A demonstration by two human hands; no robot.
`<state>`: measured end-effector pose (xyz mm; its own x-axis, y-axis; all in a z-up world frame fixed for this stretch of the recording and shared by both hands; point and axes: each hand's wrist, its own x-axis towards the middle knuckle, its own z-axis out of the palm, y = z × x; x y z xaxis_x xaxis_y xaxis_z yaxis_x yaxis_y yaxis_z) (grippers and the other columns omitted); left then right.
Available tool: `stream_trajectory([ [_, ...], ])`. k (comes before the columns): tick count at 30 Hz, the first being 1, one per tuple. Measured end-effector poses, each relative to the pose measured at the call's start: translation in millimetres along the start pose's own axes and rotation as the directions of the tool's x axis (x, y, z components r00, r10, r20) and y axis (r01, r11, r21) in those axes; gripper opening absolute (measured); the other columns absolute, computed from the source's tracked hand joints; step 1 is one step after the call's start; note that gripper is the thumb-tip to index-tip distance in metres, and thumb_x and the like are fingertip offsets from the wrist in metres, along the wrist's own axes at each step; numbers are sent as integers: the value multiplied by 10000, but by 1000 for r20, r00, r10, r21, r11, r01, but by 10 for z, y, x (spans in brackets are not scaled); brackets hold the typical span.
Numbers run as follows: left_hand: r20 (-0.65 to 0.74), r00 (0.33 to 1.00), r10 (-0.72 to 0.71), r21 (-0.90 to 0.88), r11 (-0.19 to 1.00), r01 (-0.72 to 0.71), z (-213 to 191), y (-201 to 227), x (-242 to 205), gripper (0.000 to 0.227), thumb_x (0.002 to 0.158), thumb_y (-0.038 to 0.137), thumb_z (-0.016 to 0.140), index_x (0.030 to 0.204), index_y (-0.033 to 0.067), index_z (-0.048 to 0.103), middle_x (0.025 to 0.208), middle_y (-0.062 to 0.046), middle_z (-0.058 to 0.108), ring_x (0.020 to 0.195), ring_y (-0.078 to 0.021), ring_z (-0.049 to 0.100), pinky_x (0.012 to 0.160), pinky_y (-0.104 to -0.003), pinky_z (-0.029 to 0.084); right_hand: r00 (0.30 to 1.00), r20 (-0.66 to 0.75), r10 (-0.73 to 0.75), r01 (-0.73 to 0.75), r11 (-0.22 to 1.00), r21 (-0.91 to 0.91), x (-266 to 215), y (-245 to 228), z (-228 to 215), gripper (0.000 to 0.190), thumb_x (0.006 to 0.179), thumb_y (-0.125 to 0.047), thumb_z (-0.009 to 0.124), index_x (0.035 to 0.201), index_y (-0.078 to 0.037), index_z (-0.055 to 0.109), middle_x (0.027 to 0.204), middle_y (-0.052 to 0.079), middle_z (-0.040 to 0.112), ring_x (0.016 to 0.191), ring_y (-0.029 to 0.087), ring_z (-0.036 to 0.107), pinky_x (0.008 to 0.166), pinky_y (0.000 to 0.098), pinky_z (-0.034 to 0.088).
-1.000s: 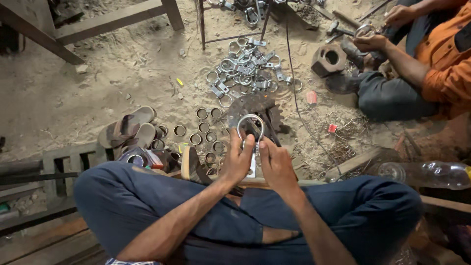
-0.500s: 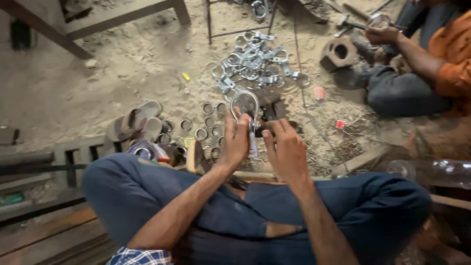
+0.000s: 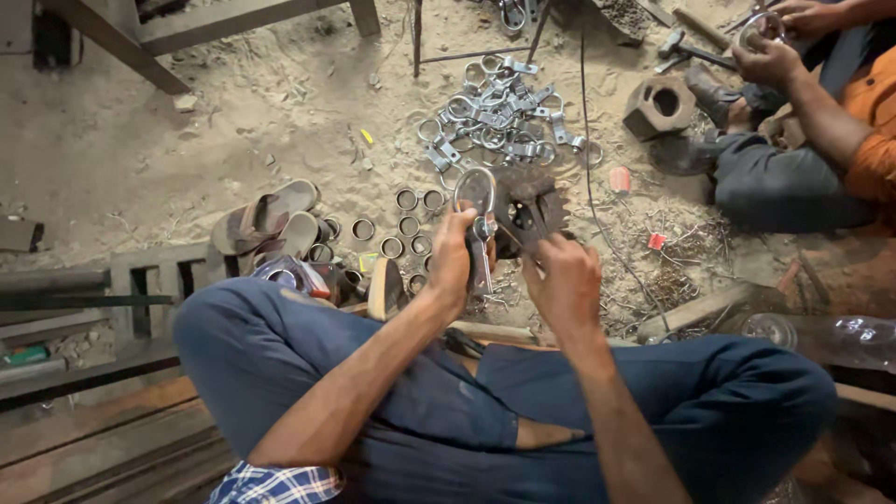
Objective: The person sits cross-legged on the floor and assembles metal parts by hand. They pick up a metal ring and a bracket, fit them together, and use pliers to secure the connection. The process is repeated with multiple parts from a pile on the ground.
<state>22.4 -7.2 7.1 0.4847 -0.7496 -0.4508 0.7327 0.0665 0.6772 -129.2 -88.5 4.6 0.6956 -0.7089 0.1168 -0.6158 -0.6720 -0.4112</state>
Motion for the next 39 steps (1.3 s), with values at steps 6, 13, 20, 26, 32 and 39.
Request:
stream_trajectory([
  [6,76,997,14,31,999,-16,-11,-1,-34,212,1026,352,552,976,156,492,642,22,485,435,-99,461,395,-276,383,968,94,234,-242,755,610,-26,243,-180,169,992,-128,633,1103,-62,743,920,34,648,749,101,589,567,252,492],
  [13,180,981,-72,-57,995,84,13,-3,-34,273,1019,374,573,883,156,481,586,23,463,417,-107,440,398,-282,358,983,150,109,-185,504,844,-66,455,-351,147,1018,-73,599,1027,-14,734,785,-24,567,681,61,451,578,223,351],
  [20,397,876,-274,40,959,282,31,45,-81,440,1041,433,532,712,143,494,519,20,436,358,-97,373,374,-280,302,986,139,89,-165,592,789,-88,478,-384,143,972,-71,624,988,20,733,752,-38,583,681,21,477,583,224,361],
  [26,349,866,-359,60,931,361,4,38,-100,402,1023,406,511,712,152,499,499,25,405,359,-107,353,394,-297,286,995,95,31,-94,623,777,-88,517,-462,151,959,-36,608,961,34,742,720,-35,570,651,30,451,563,233,341],
  [32,364,883,-296,97,955,280,13,61,-104,357,1042,380,510,795,122,501,508,3,412,377,-122,379,393,-311,297,995,59,82,-97,597,796,-93,487,-518,142,968,7,574,988,39,711,791,-21,582,684,19,460,585,211,343],
  [39,288,892,-347,225,930,289,57,83,-139,227,1020,349,576,989,131,519,630,36,472,436,-67,422,398,-263,311,999,52,-8,-36,622,783,-62,414,-543,175,974,-11,582,1032,6,746,806,-26,614,667,19,459,562,207,347],
])
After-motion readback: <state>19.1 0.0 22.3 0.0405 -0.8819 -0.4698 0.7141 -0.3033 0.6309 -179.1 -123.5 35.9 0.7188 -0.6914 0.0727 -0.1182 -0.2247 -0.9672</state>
